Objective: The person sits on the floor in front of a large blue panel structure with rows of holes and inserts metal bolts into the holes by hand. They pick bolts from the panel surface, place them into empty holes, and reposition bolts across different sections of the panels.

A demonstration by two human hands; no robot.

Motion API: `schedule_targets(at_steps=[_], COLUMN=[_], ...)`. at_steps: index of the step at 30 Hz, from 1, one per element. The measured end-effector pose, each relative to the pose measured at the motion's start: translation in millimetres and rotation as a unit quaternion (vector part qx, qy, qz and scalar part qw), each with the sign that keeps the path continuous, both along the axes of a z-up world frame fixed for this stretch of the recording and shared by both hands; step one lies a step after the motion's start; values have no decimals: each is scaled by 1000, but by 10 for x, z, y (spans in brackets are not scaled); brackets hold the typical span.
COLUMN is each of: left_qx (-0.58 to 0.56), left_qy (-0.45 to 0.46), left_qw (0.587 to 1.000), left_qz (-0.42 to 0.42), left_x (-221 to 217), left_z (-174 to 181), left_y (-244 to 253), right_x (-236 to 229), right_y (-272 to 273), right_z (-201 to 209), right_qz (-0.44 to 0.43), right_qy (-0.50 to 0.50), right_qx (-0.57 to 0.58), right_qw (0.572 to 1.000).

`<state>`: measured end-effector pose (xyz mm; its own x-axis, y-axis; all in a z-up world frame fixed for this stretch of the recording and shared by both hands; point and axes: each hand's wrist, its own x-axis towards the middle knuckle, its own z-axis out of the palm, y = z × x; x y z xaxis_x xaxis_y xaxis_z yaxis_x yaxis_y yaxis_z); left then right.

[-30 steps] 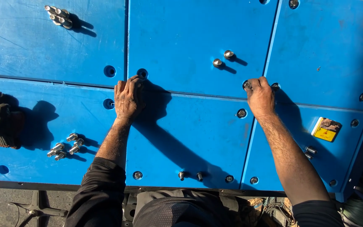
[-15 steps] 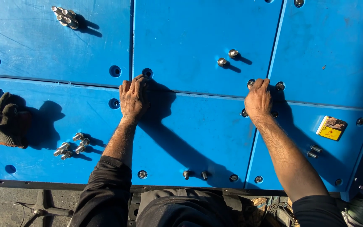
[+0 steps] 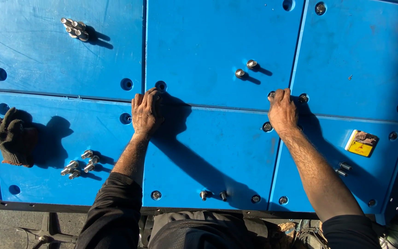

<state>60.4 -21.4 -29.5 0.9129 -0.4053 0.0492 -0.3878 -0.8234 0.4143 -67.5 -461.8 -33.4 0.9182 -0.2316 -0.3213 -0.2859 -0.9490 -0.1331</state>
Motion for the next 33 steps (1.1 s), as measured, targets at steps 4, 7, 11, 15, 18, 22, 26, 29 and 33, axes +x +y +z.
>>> schedule_targets(at_steps=[4,7,11,15,18,22,26,29,33], left_qx=[0,7,8,-2,8,4,0,4,1], left_qy=[-8,1,5,19,21,23,32,30,16], left_qw=[1000,1000,1000,1000,1000,1000,999,1000,1000], left_qz=[-5,2,1,2,3,7,2,-3,-7], left_x=[22,38,32,29,10,18,8,8,-27], left_z=[-39,-53,-61,-46,-91,-114,-149,-212,-305], left_y=[7,16,45,47,69,96,116,123,137], right_x=[64,119,149,304,205,141,268,202,64], right_y=[13,38,-43,-45,-129,-147,2,-86,-187], right_z=[-5,-24,-146,178,159,-84,158,166,-26], right_qz=[-13,-63,6,33,99,116,18,63,114], right_qy=[-6,73,77,142,70,39,189,181,93], right_qx=[0,-18,-101,-131,-162,-120,-132,-165,-130], right_qw=[1000,995,992,981,979,985,973,968,981])
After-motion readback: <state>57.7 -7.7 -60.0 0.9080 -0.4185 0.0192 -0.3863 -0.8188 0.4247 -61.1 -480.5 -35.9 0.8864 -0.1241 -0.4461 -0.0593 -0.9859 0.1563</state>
